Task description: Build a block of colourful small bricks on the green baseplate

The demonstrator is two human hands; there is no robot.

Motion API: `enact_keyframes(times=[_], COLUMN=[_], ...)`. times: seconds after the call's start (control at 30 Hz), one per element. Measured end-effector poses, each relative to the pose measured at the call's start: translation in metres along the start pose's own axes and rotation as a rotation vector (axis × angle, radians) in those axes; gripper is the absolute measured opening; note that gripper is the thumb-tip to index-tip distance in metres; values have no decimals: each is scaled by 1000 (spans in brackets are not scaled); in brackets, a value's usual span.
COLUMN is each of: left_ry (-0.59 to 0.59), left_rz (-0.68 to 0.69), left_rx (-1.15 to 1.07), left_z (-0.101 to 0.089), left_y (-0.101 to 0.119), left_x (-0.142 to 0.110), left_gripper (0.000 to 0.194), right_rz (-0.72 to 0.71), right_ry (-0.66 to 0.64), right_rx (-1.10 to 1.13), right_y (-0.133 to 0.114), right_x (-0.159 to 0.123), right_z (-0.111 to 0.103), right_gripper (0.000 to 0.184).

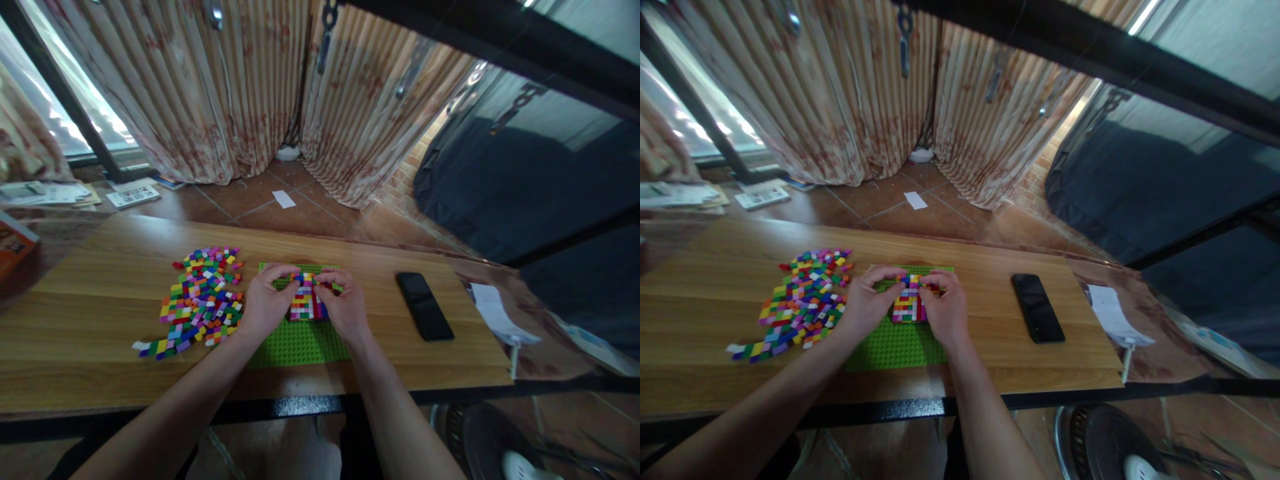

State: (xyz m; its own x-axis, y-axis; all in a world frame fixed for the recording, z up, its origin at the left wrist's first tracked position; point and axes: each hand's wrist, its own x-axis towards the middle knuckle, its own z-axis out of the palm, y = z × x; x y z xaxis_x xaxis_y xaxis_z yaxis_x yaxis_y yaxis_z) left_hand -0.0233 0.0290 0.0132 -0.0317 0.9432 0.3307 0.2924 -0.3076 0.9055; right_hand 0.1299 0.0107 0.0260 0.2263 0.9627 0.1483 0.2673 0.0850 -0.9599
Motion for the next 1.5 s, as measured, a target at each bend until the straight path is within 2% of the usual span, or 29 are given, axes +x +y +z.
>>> enact_keyframes(times=[0.2, 0.5, 0.67, 0.97, 1.1, 1.2, 1.3, 1.5], left_ry=[-41, -119, -97, -80, -108, -125, -71, 58], left_rz=[-55, -76, -139, -144, -133, -124, -133, -192], left_rx=[-26, 52, 43, -5, -35, -55, -82, -107], left_z=[-4, 1, 4, 5, 3, -2, -12, -48], left_y=[-2, -2, -1, 0, 0, 1, 4, 11], left_x=[2, 8, 9, 8, 6, 8, 15, 25], left_gripper=[28, 26, 24, 22, 24, 30, 34, 33], right_rz=[21, 13, 12, -12, -16, -25, -42, -281], right_ry=[0, 6, 8, 17, 11, 15, 45, 157], right_rx=[-1, -3, 11, -38, -19, 10, -23, -212], right_y=[0, -2, 1, 1, 1, 2, 0, -17], right_x=[0, 0, 0, -2, -1, -1, -1, -11], right_z=[0, 0, 0, 2, 1, 0, -3, -5], right_gripper=[12, 10, 10, 10, 10, 11, 13, 12])
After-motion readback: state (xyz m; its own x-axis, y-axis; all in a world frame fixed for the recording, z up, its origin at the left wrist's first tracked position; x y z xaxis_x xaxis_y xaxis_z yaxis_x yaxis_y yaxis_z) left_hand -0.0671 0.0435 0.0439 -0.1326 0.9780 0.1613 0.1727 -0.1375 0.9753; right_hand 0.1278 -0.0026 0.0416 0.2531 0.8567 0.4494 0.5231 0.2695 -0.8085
